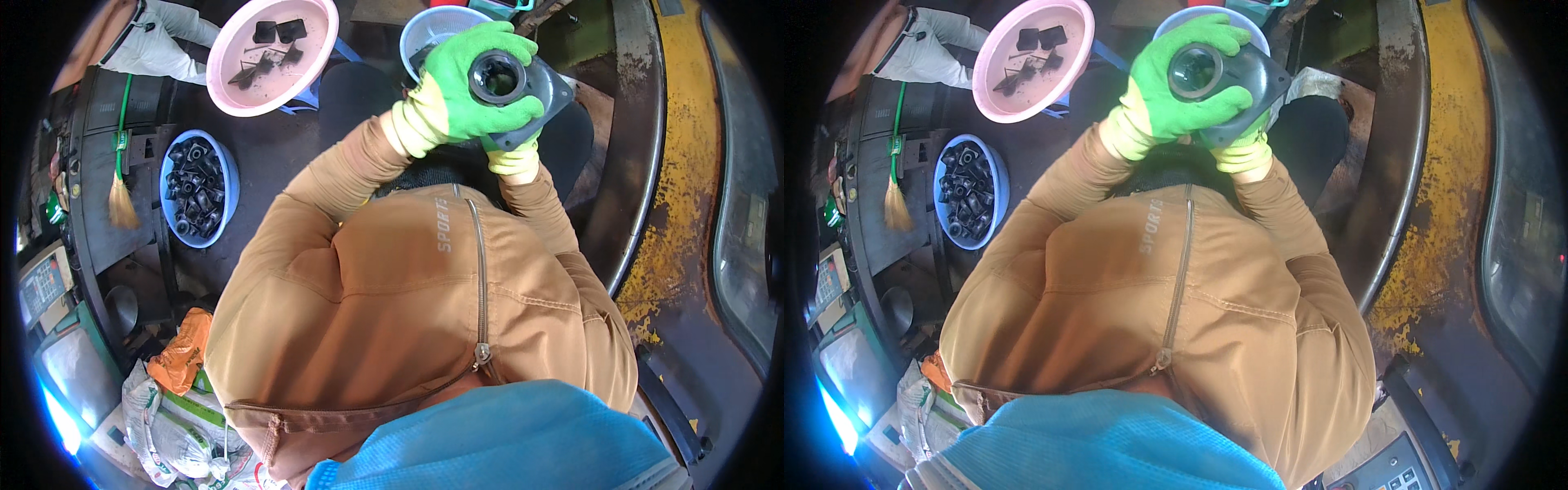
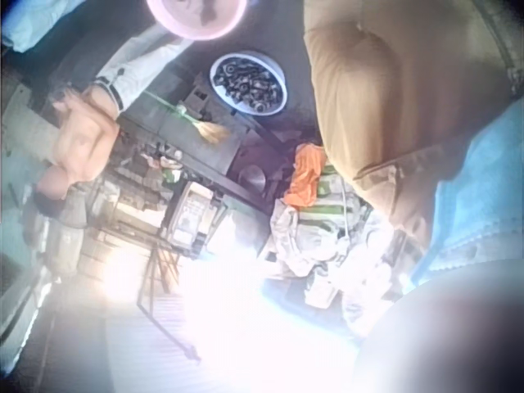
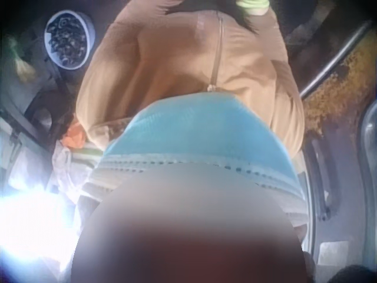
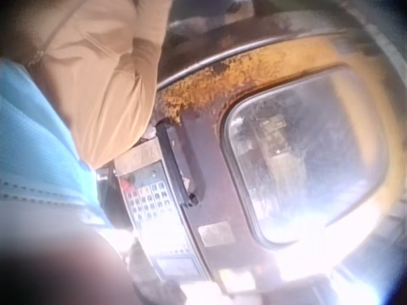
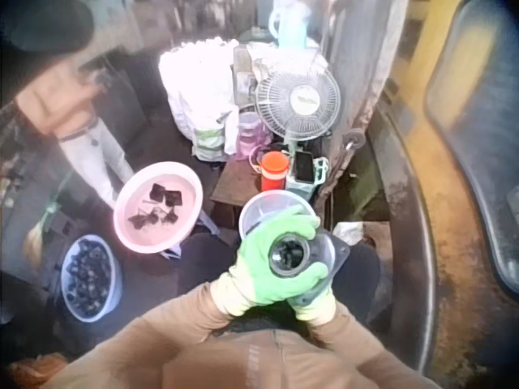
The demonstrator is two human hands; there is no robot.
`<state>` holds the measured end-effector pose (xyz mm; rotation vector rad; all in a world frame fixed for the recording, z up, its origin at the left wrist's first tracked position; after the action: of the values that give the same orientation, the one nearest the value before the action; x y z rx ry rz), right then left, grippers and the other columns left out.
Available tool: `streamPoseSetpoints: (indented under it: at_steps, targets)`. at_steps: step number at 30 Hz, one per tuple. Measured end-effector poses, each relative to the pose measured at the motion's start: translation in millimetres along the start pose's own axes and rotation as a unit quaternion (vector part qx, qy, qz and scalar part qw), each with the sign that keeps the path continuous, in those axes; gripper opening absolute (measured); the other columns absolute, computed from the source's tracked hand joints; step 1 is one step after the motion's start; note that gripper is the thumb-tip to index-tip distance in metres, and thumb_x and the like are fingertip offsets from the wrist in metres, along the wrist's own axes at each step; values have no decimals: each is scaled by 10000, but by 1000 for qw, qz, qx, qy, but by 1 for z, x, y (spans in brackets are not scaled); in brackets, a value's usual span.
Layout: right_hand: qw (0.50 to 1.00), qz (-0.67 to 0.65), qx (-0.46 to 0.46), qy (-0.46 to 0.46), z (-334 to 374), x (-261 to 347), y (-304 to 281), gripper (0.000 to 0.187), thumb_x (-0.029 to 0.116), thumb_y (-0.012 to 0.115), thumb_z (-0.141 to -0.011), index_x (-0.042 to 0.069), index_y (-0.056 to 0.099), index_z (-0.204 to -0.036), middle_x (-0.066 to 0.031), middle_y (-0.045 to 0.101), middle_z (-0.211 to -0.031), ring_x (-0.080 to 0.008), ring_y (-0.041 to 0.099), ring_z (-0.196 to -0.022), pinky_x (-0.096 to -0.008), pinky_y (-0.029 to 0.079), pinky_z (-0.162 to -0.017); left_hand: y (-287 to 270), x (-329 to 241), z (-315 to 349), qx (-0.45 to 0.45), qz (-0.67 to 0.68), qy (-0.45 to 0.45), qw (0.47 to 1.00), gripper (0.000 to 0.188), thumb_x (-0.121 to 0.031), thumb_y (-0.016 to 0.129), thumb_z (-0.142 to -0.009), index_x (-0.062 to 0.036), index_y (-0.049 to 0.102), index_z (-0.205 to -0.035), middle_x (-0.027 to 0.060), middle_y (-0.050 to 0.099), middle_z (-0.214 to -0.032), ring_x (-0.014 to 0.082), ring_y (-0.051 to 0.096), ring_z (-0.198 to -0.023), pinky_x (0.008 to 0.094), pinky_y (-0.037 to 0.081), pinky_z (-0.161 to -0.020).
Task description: The person repeatedly picks up black plastic parts from a pink basin, rubs them against a grinding wheel, and places them into a white bucket. The person handles the parts one at a time and repeats the cycle continuously.
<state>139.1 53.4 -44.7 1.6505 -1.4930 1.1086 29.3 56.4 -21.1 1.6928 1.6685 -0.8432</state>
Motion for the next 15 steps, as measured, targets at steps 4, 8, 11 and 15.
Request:
streamPoseSetpoints:
  at_steps: [4,8,11,15]
  targets:
    - [982,133,72,-110,-9,19,-4,381,199,747,-745,63,653,-1088,-87,679,-1012,-241,662,-943,-339,534,-791,-8,-11,-4,50,-88,117,988,440,-247,870,-651,-64,677,-1001,100,701,-1061,264,661,-1031,410,476,-1011]
    - [964,147,204,-89,-6,22,-5,427,162,799,-693,30,622,-1058,-80,655,-1010,-195,636,-906,-313,523,-795,-7,-12,-11,124,-48,77,988,440,-230,860,-671,-60,679,-1035,100,697,-1077,249,637,-1087,396,482,-1001]
    - [964,151,215,-44,1,17,-9,421,141,804,-681,44,636,-1055,-78,662,-1024,-203,641,-907,-335,529,-799,-4,-5,-12,208,14,10,978,423,-174,828,-682,-51,675,-1057,106,680,-1119,243,610,-1128,389,470,-999]
    - [951,70,300,20,15,-3,-13,588,175,796,-770,61,542,-1288,-104,592,-1247,-220,569,-1145,-356,470,-975,-5,2,-10,300,100,-49,947,420,-120,790,-674,-30,651,-1060,144,662,-1159,275,561,-1196,413,430,-1023]
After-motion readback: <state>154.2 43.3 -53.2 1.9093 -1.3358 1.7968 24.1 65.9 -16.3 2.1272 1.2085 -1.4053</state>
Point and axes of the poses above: each hand's wrist, its own z-axis away from the middle knuckle, its own y-axis out of the palm, x = y × z, the point moved 5 cm from there along -z, towards the middle knuckle
